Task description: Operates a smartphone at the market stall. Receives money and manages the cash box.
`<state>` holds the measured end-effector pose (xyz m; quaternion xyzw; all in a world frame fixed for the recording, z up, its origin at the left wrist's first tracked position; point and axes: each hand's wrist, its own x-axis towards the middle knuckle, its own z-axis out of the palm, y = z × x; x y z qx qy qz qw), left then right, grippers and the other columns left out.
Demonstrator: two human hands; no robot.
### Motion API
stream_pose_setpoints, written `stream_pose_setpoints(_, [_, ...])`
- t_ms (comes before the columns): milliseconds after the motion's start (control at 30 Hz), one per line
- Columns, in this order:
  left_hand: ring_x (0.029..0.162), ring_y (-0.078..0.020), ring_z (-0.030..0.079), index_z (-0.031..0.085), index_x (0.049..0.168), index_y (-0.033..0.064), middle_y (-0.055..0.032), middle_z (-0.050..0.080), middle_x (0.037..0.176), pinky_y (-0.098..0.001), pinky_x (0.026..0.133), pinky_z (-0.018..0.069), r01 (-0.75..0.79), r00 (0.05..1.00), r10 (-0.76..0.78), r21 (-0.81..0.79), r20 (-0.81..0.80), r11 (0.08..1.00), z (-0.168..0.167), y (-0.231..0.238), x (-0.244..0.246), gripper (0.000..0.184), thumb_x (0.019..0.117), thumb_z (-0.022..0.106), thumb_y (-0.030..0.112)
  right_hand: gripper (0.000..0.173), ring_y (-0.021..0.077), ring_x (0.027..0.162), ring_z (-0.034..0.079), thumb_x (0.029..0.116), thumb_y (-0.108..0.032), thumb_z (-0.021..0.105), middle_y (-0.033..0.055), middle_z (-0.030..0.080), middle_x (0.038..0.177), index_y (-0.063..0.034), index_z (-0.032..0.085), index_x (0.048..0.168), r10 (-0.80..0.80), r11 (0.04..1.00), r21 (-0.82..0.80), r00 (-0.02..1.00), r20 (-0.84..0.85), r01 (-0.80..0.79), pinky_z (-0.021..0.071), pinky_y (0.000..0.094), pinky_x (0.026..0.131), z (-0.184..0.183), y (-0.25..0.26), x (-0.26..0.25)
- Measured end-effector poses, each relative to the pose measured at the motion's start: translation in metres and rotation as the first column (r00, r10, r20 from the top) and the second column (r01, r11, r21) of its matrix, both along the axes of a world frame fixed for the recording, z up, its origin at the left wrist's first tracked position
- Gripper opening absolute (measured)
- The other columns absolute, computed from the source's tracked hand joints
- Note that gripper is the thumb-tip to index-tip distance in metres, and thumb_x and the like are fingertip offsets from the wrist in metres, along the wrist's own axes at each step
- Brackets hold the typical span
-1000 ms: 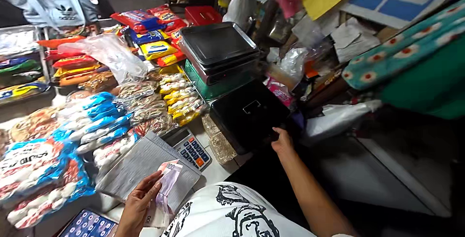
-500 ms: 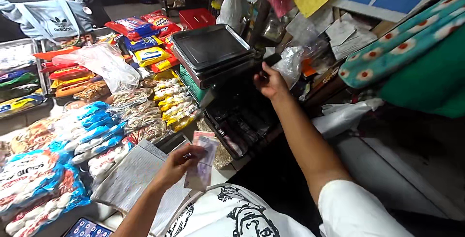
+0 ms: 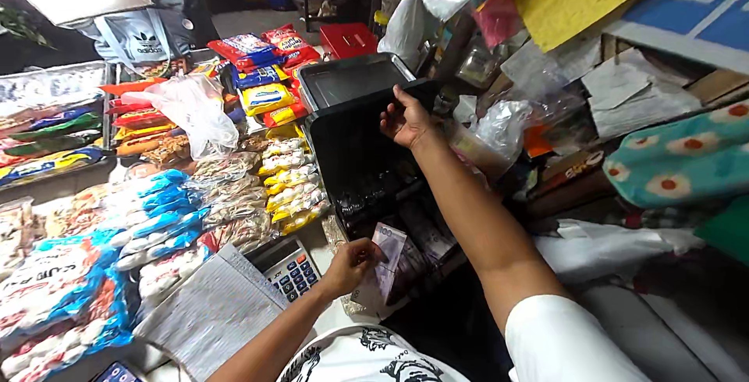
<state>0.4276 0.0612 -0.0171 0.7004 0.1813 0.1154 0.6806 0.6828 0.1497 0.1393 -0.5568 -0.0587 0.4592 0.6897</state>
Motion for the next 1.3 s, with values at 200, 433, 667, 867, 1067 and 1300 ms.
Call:
stream_pose_setpoints(200, [0.109,-0.019,0.065,0.064,0.128,-0.0042,-0.018,0.067,0.121,-0.0337,0.099,0.0515,0.005,1.0,-0.005,0.087,0.007,0.996,-0.015,-0.011,0.042,0.033,0.0994,0.048,0.002,0.044,0.0153,0.082,0.067,0.1031,-0.033,0.06,0.0083,0.068,0.105,-0.0036,0.053,0.135,0.376,0.926,-0.171,0.841,0.389,-0.335,0.0575,0.0325,0.07,-0.023,-0.021,0.001])
stream_pose_setpoints(433, [0.09,-0.0282,0.068,0.069,0.122,-0.0046,-0.0222,0.07,0.103,-0.0383,0.087,0.0553,0.015,0.999,-0.028,0.334,0.033,0.942,-0.021,-0.019,0.054,0.033,0.0934,0.054,-0.002,0.022,0.0282,0.095,0.072,0.0929,-0.005,0.072,0.0176,0.073,0.108,0.0013,0.07,0.113,0.68,0.719,-0.638,0.089,0.728,-0.276,0.058,0.0485,0.089,-0.05,-0.067,0.028])
stream_pose_setpoints(667, [0.084,-0.0264,0.069,0.072,0.115,-0.0029,-0.0208,0.069,0.1,-0.0347,0.079,0.0581,-0.067,0.995,0.028,0.439,0.095,0.896,-0.031,-0.029,0.049,0.027,0.0892,0.064,-0.001,0.015,0.0411,0.106,0.068,0.0899,0.0,0.07,0.0235,0.072,0.107,0.0005,0.075,0.104,0.718,0.696,-0.718,0.003,0.696,0.012,0.051,0.0608,0.095,-0.057,-0.088,0.072])
stream_pose_setpoints(867, [0.088,-0.0304,0.07,0.069,0.119,-0.0076,-0.0247,0.066,0.108,-0.0383,0.083,0.0588,-0.036,0.999,0.051,0.464,-0.02,0.885,-0.029,-0.031,0.052,0.03,0.092,0.061,0.004,0.016,0.0384,0.107,0.068,0.0938,-0.003,0.067,0.0214,0.073,0.107,-0.0018,0.076,0.107,0.796,0.595,-0.8,-0.085,0.6,-0.073,0.0505,0.0586,0.098,-0.063,-0.086,0.074])
stream_pose_setpoints(1067, [0.106,-0.0347,0.067,0.067,0.122,-0.0076,-0.0275,0.063,0.12,-0.0395,0.095,0.055,0.008,0.995,0.041,0.473,-0.093,0.881,-0.027,-0.03,0.053,0.033,0.0929,0.06,0.005,0.024,0.0389,0.114,0.065,0.0944,-0.015,0.072,0.0208,0.07,0.118,-0.0078,0.075,0.117,0.793,0.569,-0.811,-0.169,0.585,-0.137,0.0494,0.0594,0.101,-0.084,-0.074,0.068])
stream_pose_setpoints(1300, [0.133,-0.0403,0.051,0.07,0.117,-0.0028,-0.0346,0.042,0.147,-0.0405,0.11,0.0466,-0.128,0.989,0.149,0.461,-0.008,0.878,-0.034,-0.034,0.053,0.031,0.0884,0.068,0.01,0.021,0.0393,0.109,0.064,0.0854,-0.011,0.081,0.0241,0.066,0.116,0.0025,0.074,0.1,0.752,0.613,-0.758,-0.129,0.646,-0.223,0.0511,0.0558,0.098,-0.094,-0.07,0.074])
